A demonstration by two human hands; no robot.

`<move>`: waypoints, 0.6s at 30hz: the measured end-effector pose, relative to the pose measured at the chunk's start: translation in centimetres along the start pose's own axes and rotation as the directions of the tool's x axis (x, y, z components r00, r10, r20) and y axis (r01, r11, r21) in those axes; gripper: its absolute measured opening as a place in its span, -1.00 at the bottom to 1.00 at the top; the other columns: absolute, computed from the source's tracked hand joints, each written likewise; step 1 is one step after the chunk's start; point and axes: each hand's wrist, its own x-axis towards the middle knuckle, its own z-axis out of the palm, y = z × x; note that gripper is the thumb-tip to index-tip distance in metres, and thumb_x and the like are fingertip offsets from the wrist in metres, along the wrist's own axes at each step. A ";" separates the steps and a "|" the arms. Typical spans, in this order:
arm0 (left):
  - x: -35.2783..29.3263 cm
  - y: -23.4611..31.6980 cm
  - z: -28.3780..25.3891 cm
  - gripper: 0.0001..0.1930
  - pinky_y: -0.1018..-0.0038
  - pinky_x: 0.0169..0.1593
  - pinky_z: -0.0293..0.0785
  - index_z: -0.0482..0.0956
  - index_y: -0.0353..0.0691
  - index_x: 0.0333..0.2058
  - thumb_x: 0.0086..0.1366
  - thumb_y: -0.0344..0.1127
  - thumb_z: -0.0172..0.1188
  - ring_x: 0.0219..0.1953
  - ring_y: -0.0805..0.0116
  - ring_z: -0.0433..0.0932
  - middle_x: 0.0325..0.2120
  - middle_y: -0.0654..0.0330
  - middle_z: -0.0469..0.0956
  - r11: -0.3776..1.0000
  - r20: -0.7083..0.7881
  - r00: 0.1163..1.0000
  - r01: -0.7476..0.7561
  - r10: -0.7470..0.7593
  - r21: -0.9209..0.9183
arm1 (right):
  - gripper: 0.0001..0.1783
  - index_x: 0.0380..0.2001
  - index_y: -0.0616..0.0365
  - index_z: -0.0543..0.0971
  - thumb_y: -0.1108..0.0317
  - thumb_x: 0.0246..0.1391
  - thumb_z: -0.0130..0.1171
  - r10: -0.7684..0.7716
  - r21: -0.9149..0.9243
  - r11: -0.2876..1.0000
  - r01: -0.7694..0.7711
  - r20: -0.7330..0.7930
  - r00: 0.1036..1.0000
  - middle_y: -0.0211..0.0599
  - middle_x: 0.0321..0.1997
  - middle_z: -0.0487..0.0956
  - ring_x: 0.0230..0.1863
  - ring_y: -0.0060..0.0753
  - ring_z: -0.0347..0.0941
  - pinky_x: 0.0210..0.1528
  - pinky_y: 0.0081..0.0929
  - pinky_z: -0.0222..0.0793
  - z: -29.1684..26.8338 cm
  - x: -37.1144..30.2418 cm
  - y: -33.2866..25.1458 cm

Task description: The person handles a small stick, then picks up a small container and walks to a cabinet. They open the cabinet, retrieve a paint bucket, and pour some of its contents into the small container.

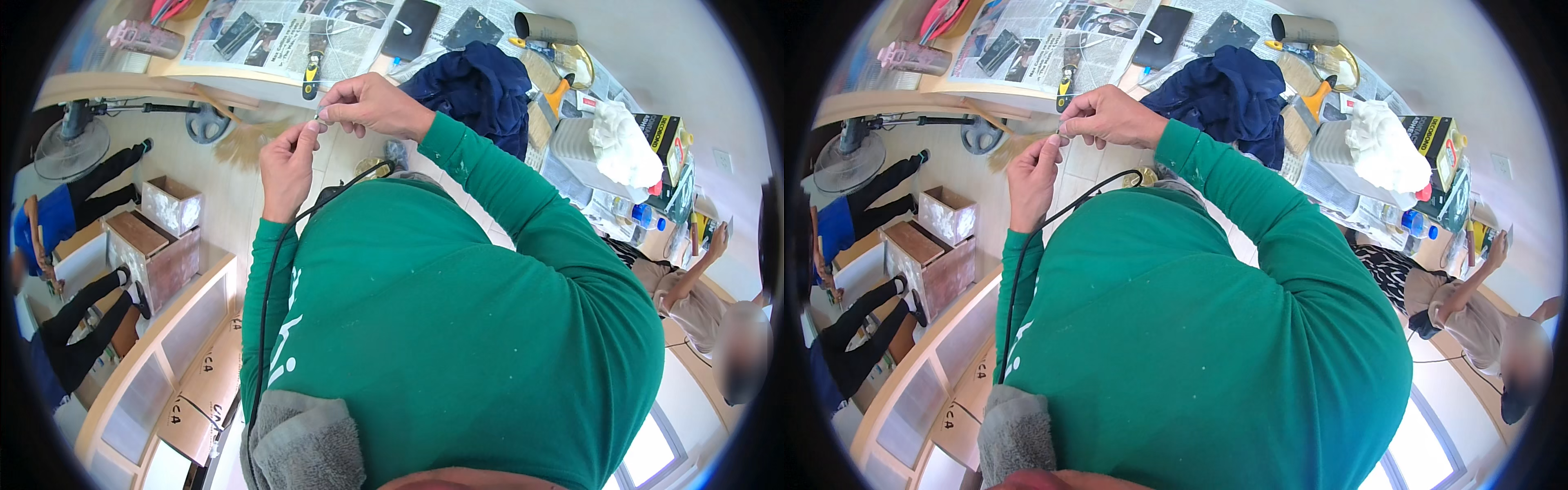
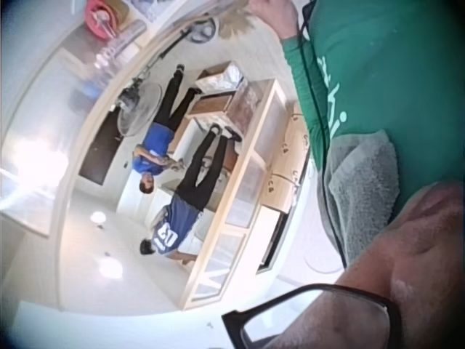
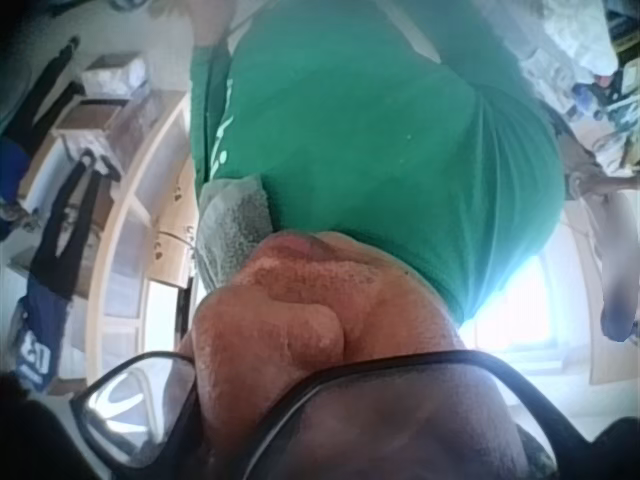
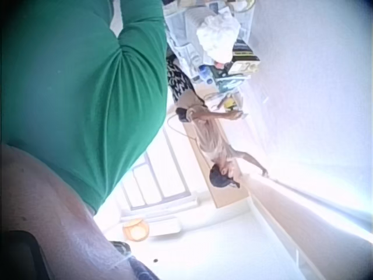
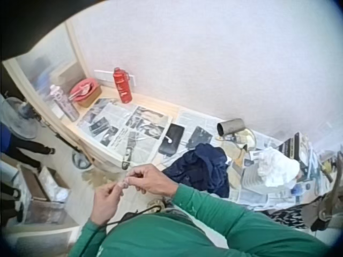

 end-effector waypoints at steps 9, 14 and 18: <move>-0.7 1.7 0.5 -0.71 0.51 -0.40 0.37 0.73 -0.39 -0.15 0.45 -0.21 0.29 -0.49 0.59 0.40 -0.53 0.26 0.56 0.882 -0.042 0.973 -0.186 0.226 0.432 | -0.78 -0.27 0.23 0.75 0.30 0.16 0.30 -0.409 -0.487 0.845 0.220 -0.323 0.854 -0.47 -0.48 0.63 -0.51 -0.72 0.42 -0.46 -0.62 0.37 -1.7 2.6 4.2; -0.9 0.9 -0.7 -0.68 0.53 -0.40 0.35 0.75 -0.38 -0.18 0.47 -0.17 0.27 -0.49 0.59 0.39 -0.53 0.30 0.55 0.970 -0.048 0.997 -0.055 0.068 0.235 | -0.75 -0.26 0.20 0.78 0.21 0.20 0.38 -0.060 -0.221 0.975 0.014 -0.205 0.977 -0.48 -0.52 0.61 -0.55 -0.69 0.42 -0.47 -0.61 0.37 -1.7 0.4 0.4; -0.9 1.6 -0.3 -0.70 0.54 -0.40 0.33 0.75 -0.37 -0.18 0.47 -0.18 0.28 -0.48 0.60 0.38 -0.53 0.35 0.51 0.984 -0.046 0.999 -0.020 0.029 0.179 | -0.63 -0.35 0.21 0.75 0.05 0.17 0.40 0.020 -0.116 0.993 -0.024 -0.030 0.999 -0.49 -0.48 0.62 -0.46 -0.64 0.49 -0.41 -0.58 0.44 0.2 -0.6 -1.5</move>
